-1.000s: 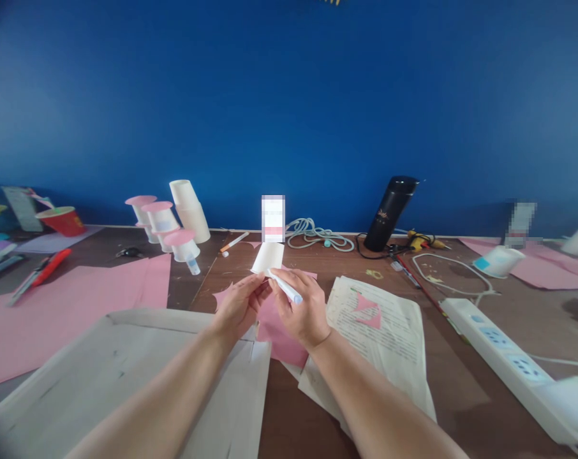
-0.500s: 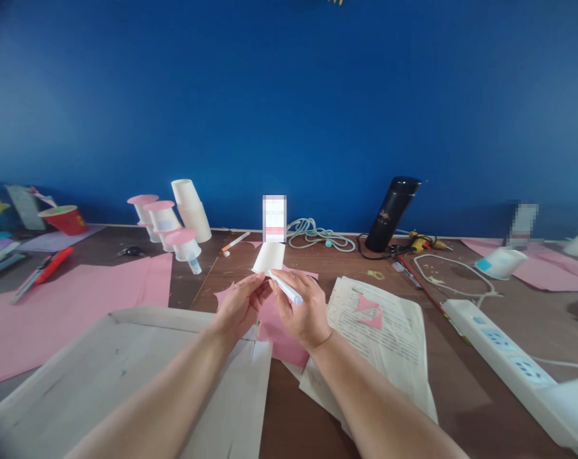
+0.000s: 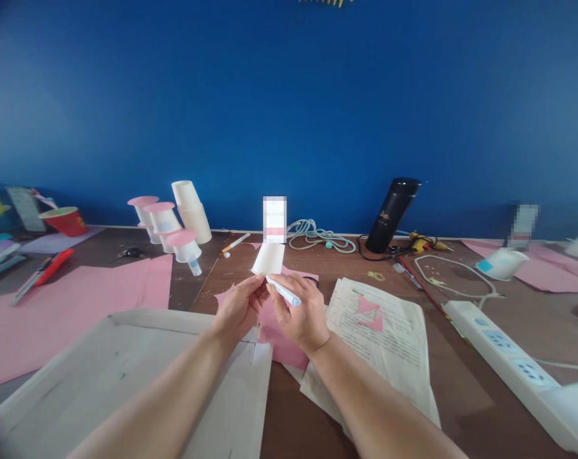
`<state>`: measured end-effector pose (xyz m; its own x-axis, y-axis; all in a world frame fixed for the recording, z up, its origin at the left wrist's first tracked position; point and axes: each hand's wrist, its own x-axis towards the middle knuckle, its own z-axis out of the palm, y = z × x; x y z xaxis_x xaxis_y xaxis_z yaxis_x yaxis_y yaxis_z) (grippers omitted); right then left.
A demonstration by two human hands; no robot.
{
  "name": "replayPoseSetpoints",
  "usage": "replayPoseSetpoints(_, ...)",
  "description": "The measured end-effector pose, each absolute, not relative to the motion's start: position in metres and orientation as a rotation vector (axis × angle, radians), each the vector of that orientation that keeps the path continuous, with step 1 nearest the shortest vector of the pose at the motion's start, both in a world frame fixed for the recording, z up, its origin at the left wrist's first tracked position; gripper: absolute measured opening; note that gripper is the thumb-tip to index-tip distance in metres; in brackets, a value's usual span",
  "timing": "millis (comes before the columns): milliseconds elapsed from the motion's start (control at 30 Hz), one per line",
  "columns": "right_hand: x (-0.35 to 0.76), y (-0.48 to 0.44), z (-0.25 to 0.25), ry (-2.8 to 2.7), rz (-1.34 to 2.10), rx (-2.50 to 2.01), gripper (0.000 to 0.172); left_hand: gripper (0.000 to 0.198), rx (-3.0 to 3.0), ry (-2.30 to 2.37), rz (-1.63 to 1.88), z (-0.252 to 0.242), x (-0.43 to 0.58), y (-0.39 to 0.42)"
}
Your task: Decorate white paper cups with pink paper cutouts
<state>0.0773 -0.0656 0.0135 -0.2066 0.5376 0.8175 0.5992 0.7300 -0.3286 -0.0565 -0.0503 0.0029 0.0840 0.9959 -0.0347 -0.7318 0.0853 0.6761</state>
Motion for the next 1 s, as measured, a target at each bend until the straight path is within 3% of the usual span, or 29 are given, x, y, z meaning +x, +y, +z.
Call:
replayPoseSetpoints(400,0.085,-0.064,0.02,-1.71,-0.067,-0.902,0.026,0.005,0.308,0.651,1.392,0.009,-0.06,-0.05)
replayPoseSetpoints(1000,0.084,-0.064,0.02,-1.778,-0.05,-0.92,0.023,0.011,0.433,0.702,1.364,0.012,-0.056,-0.052)
